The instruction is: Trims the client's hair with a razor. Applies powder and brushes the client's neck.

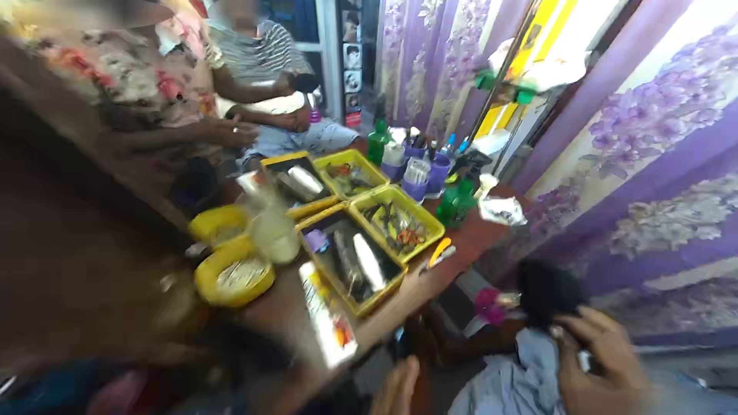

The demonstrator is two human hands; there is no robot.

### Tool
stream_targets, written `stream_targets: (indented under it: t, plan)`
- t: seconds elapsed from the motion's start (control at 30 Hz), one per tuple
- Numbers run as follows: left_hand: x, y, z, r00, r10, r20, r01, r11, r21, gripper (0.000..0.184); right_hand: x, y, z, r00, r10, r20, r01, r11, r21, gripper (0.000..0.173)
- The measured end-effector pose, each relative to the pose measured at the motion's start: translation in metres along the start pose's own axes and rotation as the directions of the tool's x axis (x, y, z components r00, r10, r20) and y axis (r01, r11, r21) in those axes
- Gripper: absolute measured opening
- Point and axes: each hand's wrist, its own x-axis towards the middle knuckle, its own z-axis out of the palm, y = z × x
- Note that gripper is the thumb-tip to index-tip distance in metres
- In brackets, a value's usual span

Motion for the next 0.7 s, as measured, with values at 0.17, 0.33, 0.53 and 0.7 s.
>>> stream_targets:
  t: [0.17, 0.33, 0.53, 0.7]
  plan:
    - [-0.118, 0.031, -0.005, 0.936, -0.345, -0.070, 0.351, 0.910, 0.219, 0.054, -0.162, -0.136, -0.036, 0.868, -0.098, 0.486, -0.139, 0.893, 0.428, 0.012]
    - [-0.239, 0.058, -0.034, 0.819, -0.571, -0.055, 0.572, 0.807, 0.148, 0.048, -0.221, -0.203, -0.058, 0.743, -0.421, 0.521, 0.029, 0.797, 0.603, 0.064]
    - [-0.334, 0.044, -0.086, 0.775, -0.401, -0.489, 0.328, 0.916, -0.232, 0.056, -0.219, -0.229, 0.013, 0.660, -0.190, 0.727, -0.305, 0.816, 0.490, 0.082]
    - [-0.370, 0.046, -0.141, 0.675, -0.491, -0.550, 0.388, 0.871, -0.301, 0.046, -0.204, -0.334, 0.097, 0.621, -0.202, 0.757, -0.347, 0.796, 0.496, 0.085]
